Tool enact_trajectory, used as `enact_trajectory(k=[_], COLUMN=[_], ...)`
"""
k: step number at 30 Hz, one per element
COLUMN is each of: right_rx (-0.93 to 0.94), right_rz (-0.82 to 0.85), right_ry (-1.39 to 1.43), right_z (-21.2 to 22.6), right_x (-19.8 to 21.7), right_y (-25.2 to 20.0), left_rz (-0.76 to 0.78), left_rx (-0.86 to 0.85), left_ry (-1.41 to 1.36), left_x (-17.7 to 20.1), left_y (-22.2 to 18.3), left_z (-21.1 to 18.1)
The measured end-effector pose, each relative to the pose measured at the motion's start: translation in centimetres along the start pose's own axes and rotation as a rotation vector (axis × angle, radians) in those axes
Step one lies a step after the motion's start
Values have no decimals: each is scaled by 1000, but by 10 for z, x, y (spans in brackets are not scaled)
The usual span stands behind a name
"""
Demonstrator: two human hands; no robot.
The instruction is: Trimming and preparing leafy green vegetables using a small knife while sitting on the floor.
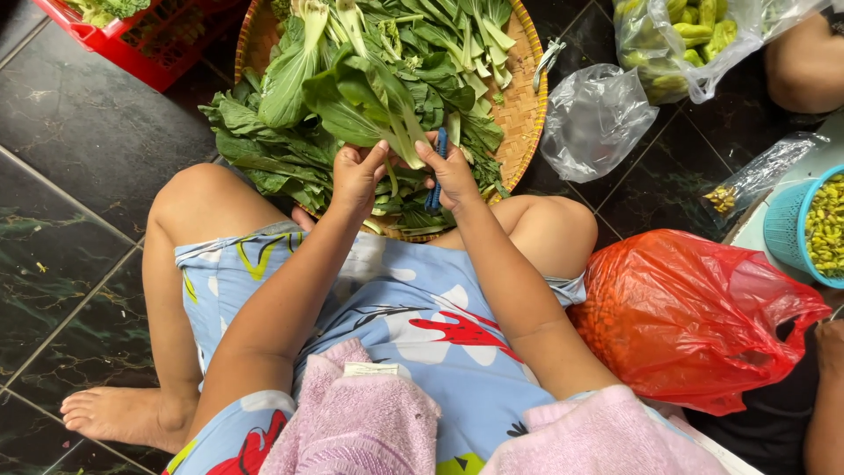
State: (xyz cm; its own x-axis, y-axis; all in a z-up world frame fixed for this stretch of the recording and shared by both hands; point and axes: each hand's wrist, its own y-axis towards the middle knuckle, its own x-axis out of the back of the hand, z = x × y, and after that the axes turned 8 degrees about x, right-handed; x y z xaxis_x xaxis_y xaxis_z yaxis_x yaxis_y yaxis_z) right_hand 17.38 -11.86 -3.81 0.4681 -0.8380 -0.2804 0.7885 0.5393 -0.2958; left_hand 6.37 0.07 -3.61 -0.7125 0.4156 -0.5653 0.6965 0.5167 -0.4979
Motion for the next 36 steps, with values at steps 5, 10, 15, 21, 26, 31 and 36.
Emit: enact_trajectory(k=[5,10,15,21,26,31,36], right_rx=[-23,26,185,293,427,552,258], right_rz=[11,61,56,15,0,63,-141], right_ry=[-1,-84,7,23,-183,-229,-1030], right_z=[13,5,4,56,138,136,85], right_x=[-12,-14,-1,16,25,64,114], right_y=[-10,-13,3,26,90,191,237], left_rz=[-27,-43,94,231,322,249,230], left_rx=[-38,-62,5,-32,-63,-92,-136], left_ry=[41,62,37,95,163,201,216], left_x=[15,23,-2,-8,5,6,9], left_y=[16,23,-5,-21,-3,1,5], left_z=[10,16,-16,-30,-24,-27,-25])
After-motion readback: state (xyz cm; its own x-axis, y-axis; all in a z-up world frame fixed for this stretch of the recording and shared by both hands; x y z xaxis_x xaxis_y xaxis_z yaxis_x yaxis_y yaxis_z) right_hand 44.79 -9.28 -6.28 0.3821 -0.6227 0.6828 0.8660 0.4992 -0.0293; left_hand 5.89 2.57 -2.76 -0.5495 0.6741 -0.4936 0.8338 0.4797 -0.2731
